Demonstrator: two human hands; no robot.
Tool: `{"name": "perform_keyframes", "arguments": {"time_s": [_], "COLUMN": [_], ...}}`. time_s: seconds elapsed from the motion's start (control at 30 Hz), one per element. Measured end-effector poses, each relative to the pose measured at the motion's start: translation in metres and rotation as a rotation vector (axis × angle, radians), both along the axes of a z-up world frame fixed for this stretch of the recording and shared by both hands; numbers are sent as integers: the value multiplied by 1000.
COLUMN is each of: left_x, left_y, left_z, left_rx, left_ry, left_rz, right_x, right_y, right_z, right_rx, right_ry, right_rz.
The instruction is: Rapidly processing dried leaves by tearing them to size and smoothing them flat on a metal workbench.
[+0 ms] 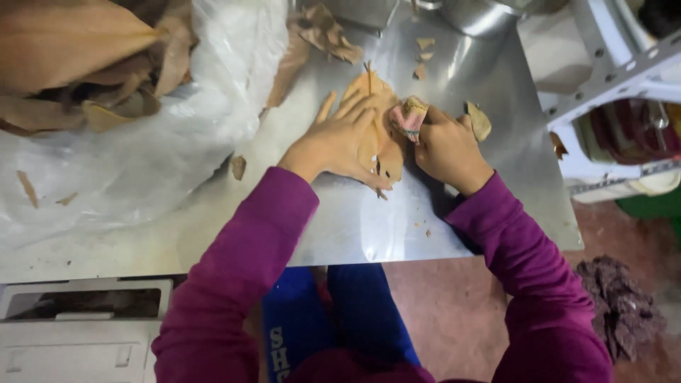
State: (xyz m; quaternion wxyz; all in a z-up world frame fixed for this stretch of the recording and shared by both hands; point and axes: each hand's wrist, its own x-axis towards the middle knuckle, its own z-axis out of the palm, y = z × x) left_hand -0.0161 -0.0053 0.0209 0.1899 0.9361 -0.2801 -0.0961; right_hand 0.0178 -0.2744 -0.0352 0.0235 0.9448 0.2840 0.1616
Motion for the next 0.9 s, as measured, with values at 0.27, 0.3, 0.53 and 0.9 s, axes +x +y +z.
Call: {"name": "perform_keyframes", "arguments": {"time_s": [0.27, 0.3, 0.53, 0.9], "left_x": [5, 1, 17, 6], "left_y": [-3, -2, -13, -14], "left_z": [-8, 0, -38, -21], "left_rx": [-28, -44, -13, -47], "left_ry": [5, 36, -79, -168], "left_rz": [12, 27, 84, 105], "right_x": [-7, -10, -10, -3], "right_y": [9, 7, 8, 24], "right_z": [-5, -6, 17, 22], "right_rx": [-36, -44, -30, -79], "right_ry": [-7, 9, 201, 88], "right_rz": [-2, 17, 78, 11]}}
